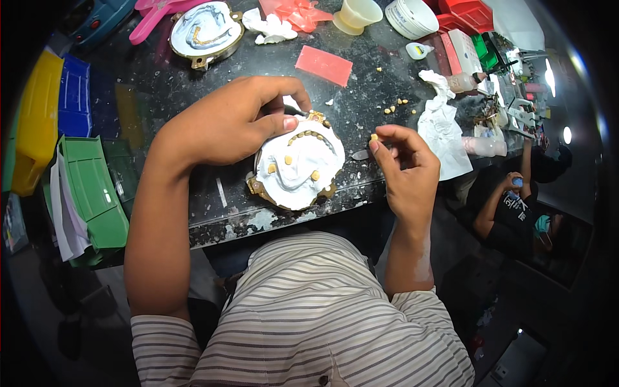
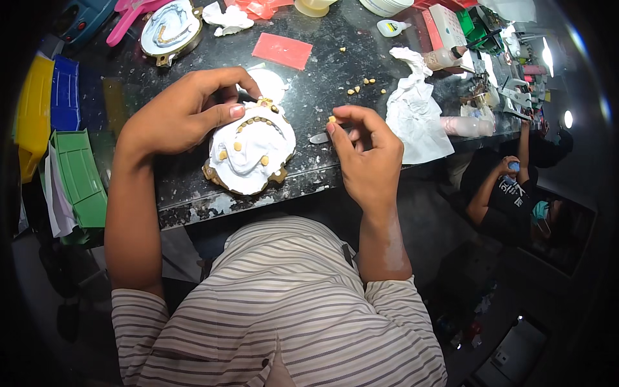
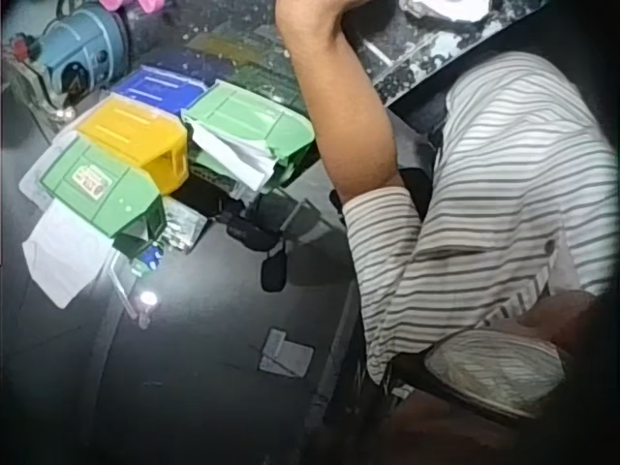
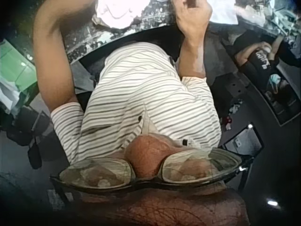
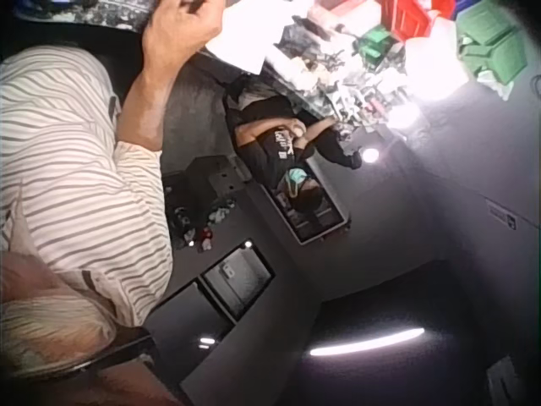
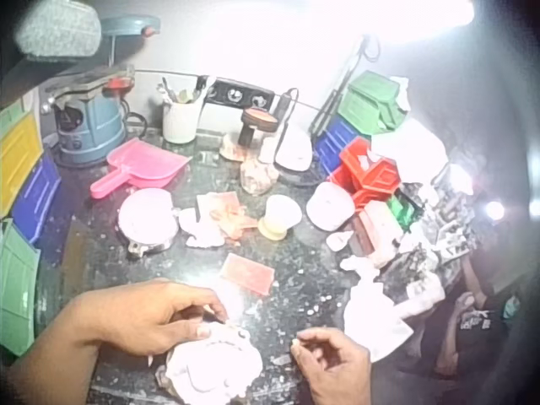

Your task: The person sets artificial teeth into a plaster dental cast by hand, picking up individual teeth from the table and pressing them into the mold.

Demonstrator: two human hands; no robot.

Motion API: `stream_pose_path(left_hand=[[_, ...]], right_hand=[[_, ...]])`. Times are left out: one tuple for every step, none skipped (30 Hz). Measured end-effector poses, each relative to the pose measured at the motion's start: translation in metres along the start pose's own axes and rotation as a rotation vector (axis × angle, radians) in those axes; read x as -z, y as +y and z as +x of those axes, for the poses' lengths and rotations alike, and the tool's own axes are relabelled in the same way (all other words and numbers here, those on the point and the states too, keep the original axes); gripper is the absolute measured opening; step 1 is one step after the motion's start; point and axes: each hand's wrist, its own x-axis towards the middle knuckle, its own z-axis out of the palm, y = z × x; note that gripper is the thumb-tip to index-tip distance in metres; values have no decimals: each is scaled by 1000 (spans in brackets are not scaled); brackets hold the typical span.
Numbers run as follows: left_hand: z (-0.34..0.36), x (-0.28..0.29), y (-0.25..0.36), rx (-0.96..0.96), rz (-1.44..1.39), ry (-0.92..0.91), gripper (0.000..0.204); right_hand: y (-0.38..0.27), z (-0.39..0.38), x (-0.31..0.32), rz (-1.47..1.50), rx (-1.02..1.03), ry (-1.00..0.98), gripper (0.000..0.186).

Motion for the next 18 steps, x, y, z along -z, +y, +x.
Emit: stream_pose_path(left_hand=[[-1,0,0,3,2,0,22],[-2,0,-1,22,-23,5,23],[-2,-1,-1,39,-49,10,24],[-1,-1,-1,39,-48,7,24],[0,0,0,50,-66,3,24],[0,0,1,61,-84,-2,24],[0,0,0,62,-81,-5,24],[1,0,0,41,-73,6,24],[0,0,0,21,-65,19,24],[0,-1,-2,23,-62,18,24],[1,-2,-4,-1,-60,30,24],[0,-2,-5,-24,-58,43,25],[0,-2,-5,-20,-55,43,25],[1,-3,-3,-47,-81,48,24],[2,-4,-2,-72,-107,54,24],[3,-5,-3,-65,-103,58,24],[5,-5,-6,-107,-59,88,22],[8,-6,-8,-150,-14,117,21]], right_hand=[[-1,-1,0,-232,41,6,19],[-3,-3,-3,-308,13,15,18],[-5,-3,-5,-306,12,16,18],[-7,-4,-6,-367,118,31,18],[-9,-4,-7,-428,224,47,19],[-12,-5,-10,-426,222,49,19],[-17,-7,-12,-394,250,44,19],[-20,-9,-13,-363,279,40,20],[-22,-11,-13,-359,278,41,20],[-23,-14,-13,-412,367,-45,21],[-25,-16,-14,-463,456,-133,23],[-28,-21,-18,-439,448,-152,24],[-31,-25,-19,-434,448,-153,24],[-33,-28,-21,-441,441,-141,24],[-35,-32,-23,-446,434,-131,24],[-33,-36,-26,-442,462,-110,22],[-34,-41,-25,-434,464,-114,22],[-37,-45,-23,-427,458,-184,23]])
